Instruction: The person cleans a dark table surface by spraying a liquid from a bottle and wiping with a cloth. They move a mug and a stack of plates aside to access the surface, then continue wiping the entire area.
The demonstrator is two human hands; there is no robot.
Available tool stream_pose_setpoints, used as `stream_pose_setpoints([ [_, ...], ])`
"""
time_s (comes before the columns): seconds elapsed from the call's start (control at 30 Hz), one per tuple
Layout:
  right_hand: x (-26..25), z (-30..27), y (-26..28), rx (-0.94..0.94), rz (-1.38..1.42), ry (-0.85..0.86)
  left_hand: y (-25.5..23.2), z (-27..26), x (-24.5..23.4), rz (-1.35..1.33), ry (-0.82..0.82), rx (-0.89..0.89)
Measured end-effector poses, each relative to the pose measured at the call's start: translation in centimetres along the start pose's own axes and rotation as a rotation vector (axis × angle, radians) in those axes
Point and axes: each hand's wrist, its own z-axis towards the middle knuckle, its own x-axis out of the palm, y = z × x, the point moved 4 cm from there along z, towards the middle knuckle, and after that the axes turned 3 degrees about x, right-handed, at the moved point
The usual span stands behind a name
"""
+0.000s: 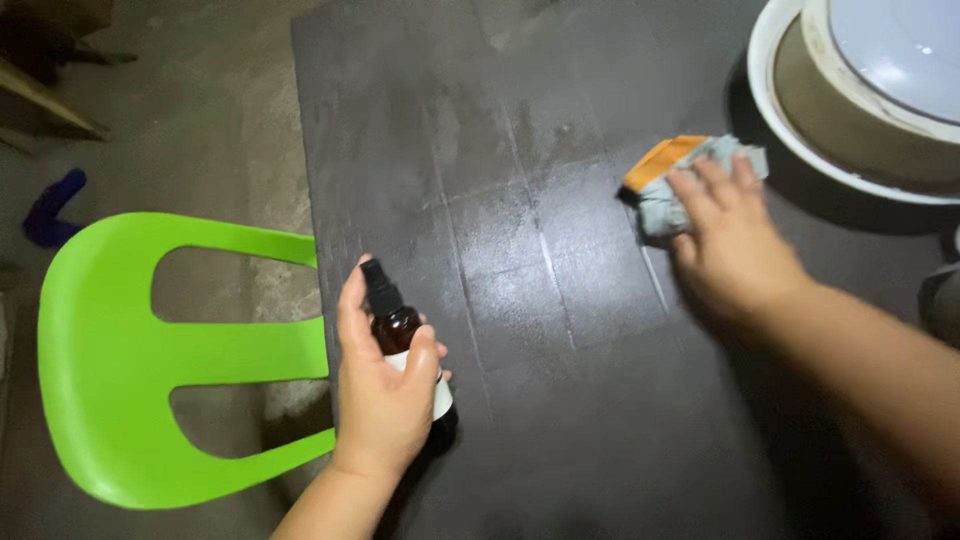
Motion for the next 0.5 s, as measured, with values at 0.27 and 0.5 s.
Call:
stream_pose_setpoints([
  [0.27, 2.6, -3.9, 7.7, -0.225, 0.042, 0.054, 0.6, -0.2, 0.2, -0.031, -0.027, -0.006],
  [0.5, 2.5, -12.0, 13.4, -0.588, 0.151, 0.170, 0.1, -0.2, 0.8, 0.004, -0.013, 0.021],
])
